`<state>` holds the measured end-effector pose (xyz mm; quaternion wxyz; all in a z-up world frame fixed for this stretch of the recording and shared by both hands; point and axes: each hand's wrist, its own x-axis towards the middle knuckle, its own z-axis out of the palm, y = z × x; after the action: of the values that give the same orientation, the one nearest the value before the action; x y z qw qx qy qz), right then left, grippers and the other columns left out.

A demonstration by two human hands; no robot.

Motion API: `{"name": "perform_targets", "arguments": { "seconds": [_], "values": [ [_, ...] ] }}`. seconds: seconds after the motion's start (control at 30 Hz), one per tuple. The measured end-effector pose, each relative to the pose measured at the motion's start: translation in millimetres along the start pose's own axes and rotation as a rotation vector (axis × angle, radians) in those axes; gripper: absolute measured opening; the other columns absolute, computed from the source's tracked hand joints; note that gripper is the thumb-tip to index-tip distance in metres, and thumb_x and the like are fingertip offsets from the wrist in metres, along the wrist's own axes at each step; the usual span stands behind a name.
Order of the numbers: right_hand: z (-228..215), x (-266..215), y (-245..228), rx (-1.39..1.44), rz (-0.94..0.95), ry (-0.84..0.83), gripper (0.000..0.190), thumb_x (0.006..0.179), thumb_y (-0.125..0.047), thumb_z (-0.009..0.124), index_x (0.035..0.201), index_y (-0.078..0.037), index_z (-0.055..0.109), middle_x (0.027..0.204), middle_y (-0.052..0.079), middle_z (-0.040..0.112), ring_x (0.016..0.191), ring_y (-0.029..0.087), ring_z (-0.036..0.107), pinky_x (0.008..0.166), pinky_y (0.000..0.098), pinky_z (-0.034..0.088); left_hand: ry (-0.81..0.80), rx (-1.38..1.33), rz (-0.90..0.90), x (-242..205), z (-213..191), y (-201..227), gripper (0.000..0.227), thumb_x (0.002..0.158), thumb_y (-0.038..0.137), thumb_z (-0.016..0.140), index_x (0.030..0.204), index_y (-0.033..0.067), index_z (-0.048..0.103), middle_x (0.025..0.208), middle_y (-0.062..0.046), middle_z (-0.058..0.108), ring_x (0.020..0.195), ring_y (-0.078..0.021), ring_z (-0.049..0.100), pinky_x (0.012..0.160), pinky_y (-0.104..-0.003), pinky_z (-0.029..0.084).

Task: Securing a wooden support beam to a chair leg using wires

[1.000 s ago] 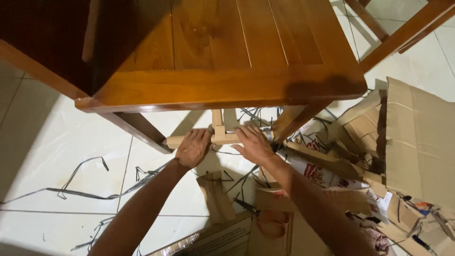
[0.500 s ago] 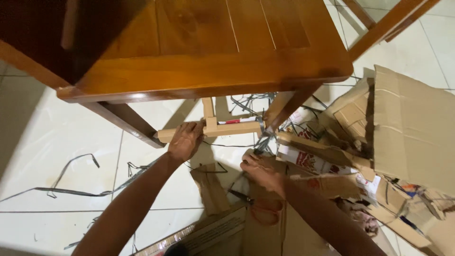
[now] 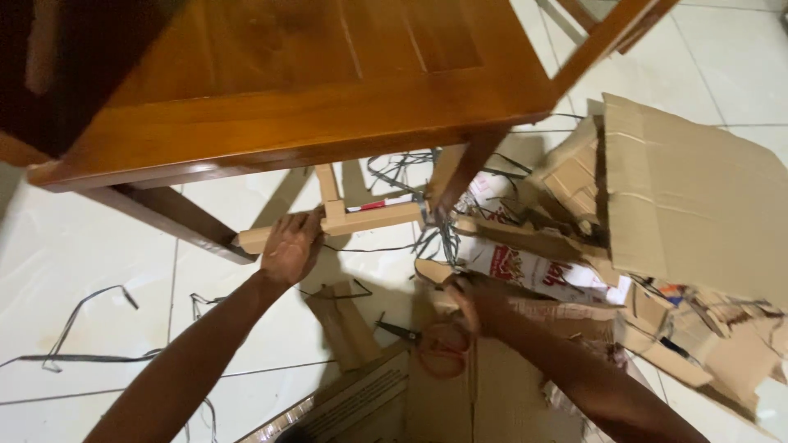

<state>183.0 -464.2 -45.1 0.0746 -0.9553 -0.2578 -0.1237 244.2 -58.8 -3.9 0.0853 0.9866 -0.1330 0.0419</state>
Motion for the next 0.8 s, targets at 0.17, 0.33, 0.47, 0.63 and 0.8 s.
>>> {"name": "perform_targets", "arguments": {
  "seconds": [0.17,0.33,0.47,0.63,0.8],
  "values": [
    [-12.3,-14.6,78.9,-0.778,-0.604,-0.836,0.061,0.088,-0.039,0.079,0.144,-0.028,0.056,0.139,-0.001,0.065,0.131,0.023,0.057,0.113,0.0428,0.042,0.036,0.044,-0.012,-3.3,13.7,-2.5,0.067,0.092,0.036,0.064,0.154,0.0167,0.045,0.122,-0.008,0.063,0.116,-0.0281,0.062,0.097,-0.044,0.049],
    [189.7,-217.1,291.9,-0.428,0.153,-0.599,0.08,0.072,-0.046,0.079,0.142,-0.027,0.044,0.12,0.012,0.064,0.108,0.031,0.069,0.081,0.0474,0.059,0.053,0.002,-0.026,0.4,-2.6,10.5,0.059,0.096,0.034,0.061,0.151,0.0186,0.047,0.116,-0.008,0.064,0.113,-0.029,0.064,0.101,-0.045,0.048],
    [145.6,-132.4,258.4,-0.548,0.297,-0.183,0.03,0.088,-0.05,0.054,0.109,-0.032,0.066,0.084,0.001,0.068,0.071,0.033,0.068,0.042,0.0507,0.049,0.088,0.038,-0.024,-1.6,3.0,7.3,0.057,0.095,0.036,0.062,0.148,0.0202,0.051,0.114,-0.006,0.066,0.11,-0.0287,0.067,0.099,-0.044,0.049],
    [-72.0,37.2,82.9,-0.461,0.243,-0.76,0.079,0.065,-0.074,0.077,0.125,-0.023,0.069,0.114,0.0,0.073,0.111,0.031,0.069,0.078,0.0468,0.061,0.094,0.032,-0.026,-2.7,-0.7,9.9,0.055,0.094,0.033,0.064,0.147,0.0184,0.054,0.113,-0.007,0.066,0.111,-0.0279,0.067,0.1,-0.043,0.049],
    [-6.3,100.8,36.1,0.272,0.306,-0.62,0.057,0.077,-0.072,0.069,0.118,-0.032,0.069,0.089,-0.002,0.079,0.101,0.028,0.076,0.083,0.0502,0.059,0.106,0.029,-0.039,-2.8,-2.8,10.0,0.06,0.092,0.032,0.065,0.149,0.0193,0.052,0.115,-0.007,0.065,0.113,-0.0291,0.066,0.1,-0.044,0.049]
  ]
}}
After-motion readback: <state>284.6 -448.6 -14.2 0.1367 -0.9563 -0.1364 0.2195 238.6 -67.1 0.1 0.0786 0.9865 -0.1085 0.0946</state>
